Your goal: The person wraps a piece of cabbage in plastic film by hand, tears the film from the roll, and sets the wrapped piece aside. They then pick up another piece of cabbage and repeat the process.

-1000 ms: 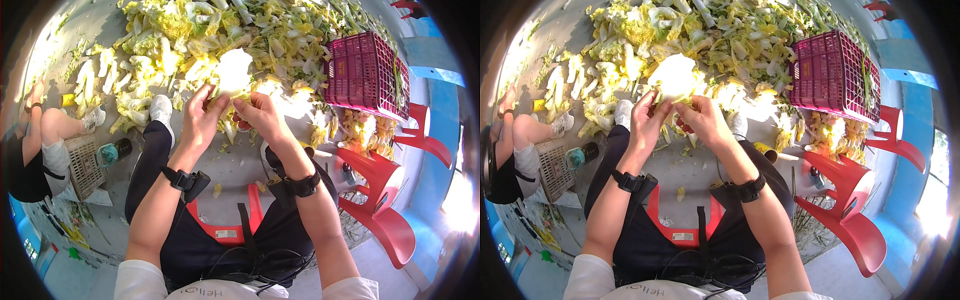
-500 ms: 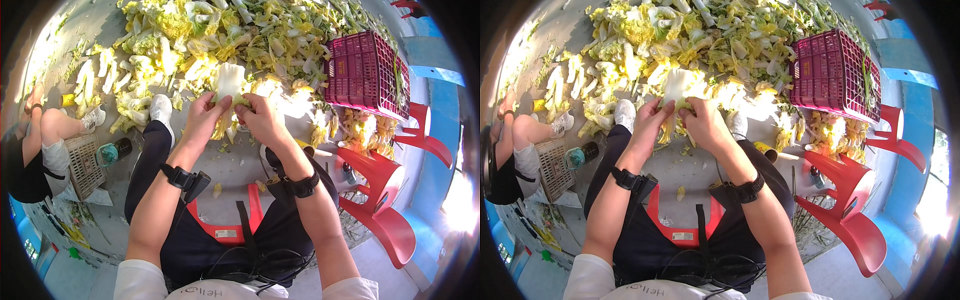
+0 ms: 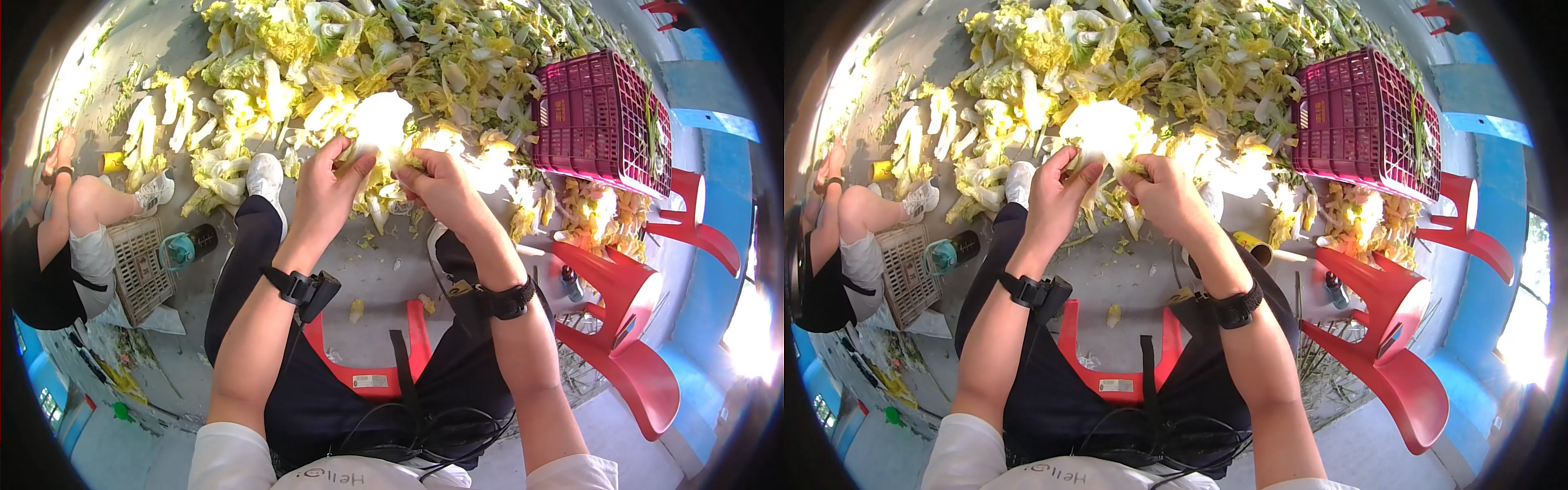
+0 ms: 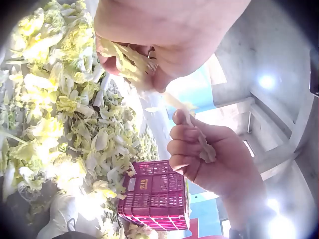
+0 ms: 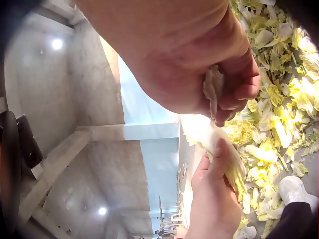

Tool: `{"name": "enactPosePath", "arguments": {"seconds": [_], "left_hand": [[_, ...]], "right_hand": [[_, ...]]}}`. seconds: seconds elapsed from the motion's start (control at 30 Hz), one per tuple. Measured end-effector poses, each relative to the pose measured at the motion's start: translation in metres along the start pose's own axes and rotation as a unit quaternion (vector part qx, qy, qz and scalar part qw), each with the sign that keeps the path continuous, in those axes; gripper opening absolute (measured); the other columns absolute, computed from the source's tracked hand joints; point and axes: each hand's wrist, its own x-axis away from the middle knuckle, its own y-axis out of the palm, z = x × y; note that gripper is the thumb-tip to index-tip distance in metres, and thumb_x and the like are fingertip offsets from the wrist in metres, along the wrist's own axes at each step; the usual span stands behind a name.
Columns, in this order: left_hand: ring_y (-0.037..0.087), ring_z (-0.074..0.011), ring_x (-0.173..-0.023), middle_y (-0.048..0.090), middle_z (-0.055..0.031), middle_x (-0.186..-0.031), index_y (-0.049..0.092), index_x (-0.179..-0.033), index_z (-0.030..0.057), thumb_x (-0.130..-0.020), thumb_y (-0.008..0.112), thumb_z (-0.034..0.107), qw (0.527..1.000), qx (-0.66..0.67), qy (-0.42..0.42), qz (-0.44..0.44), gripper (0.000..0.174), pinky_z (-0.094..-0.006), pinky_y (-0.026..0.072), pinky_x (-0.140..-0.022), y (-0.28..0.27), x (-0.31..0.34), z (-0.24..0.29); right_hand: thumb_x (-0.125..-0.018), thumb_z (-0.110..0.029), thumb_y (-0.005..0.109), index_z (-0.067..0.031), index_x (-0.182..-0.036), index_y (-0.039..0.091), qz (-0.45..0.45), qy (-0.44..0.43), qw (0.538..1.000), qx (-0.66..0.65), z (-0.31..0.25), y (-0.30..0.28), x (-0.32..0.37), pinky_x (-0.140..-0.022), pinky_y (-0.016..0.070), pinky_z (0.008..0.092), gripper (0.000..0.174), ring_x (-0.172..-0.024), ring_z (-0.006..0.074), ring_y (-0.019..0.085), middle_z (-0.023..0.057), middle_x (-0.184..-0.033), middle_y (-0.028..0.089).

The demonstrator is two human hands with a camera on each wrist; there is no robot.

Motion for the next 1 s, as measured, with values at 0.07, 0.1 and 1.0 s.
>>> {"name": "enactPosePath", "arguments": {"seconds": [0.07,0.1,1.0], "left_hand": [[0.048,-0.0084,-0.069,0.060,-0.0054,-0.075,0.059,-0.094,-0.0039,-0.095,0.071,0.021,1.000,-0.013,-0.014,0.000,0.028,-0.0297,0.0420,-0.061,0.000,0.000,-0.001],[0.049,-0.0090,-0.069,0.061,-0.0061,-0.075,0.060,-0.095,-0.0043,-0.095,0.071,0.022,0.999,-0.024,-0.023,-0.001,0.028,-0.0302,0.0425,-0.061,-0.001,0.000,-0.002],[0.065,-0.0096,-0.086,0.072,-0.0030,-0.099,0.067,-0.115,0.0037,-0.099,0.065,0.034,0.953,0.213,-0.200,-0.081,0.034,-0.0265,0.0482,-0.076,-0.004,-0.002,-0.009]], "right_hand": [[-0.099,-0.021,0.062,-0.0009,-0.090,0.067,0.023,-0.007,1.000,-0.020,0.000,-0.004,-0.001,-0.061,0.0437,0.0308,0.022,-0.063,0.0110,0.053,0.0016,-0.069,0.060],[-0.099,-0.021,0.062,-0.0010,-0.090,0.067,0.037,-0.006,0.999,-0.023,-0.001,-0.005,-0.001,-0.060,0.0433,0.0306,0.022,-0.063,0.0108,0.052,0.0014,-0.068,0.060],[-0.098,-0.016,0.062,0.0020,-0.100,0.067,0.015,-0.063,0.998,-0.024,0.004,0.013,-0.001,-0.062,0.0445,0.0296,0.018,-0.066,0.0099,0.053,0.0024,-0.071,0.061]]}}
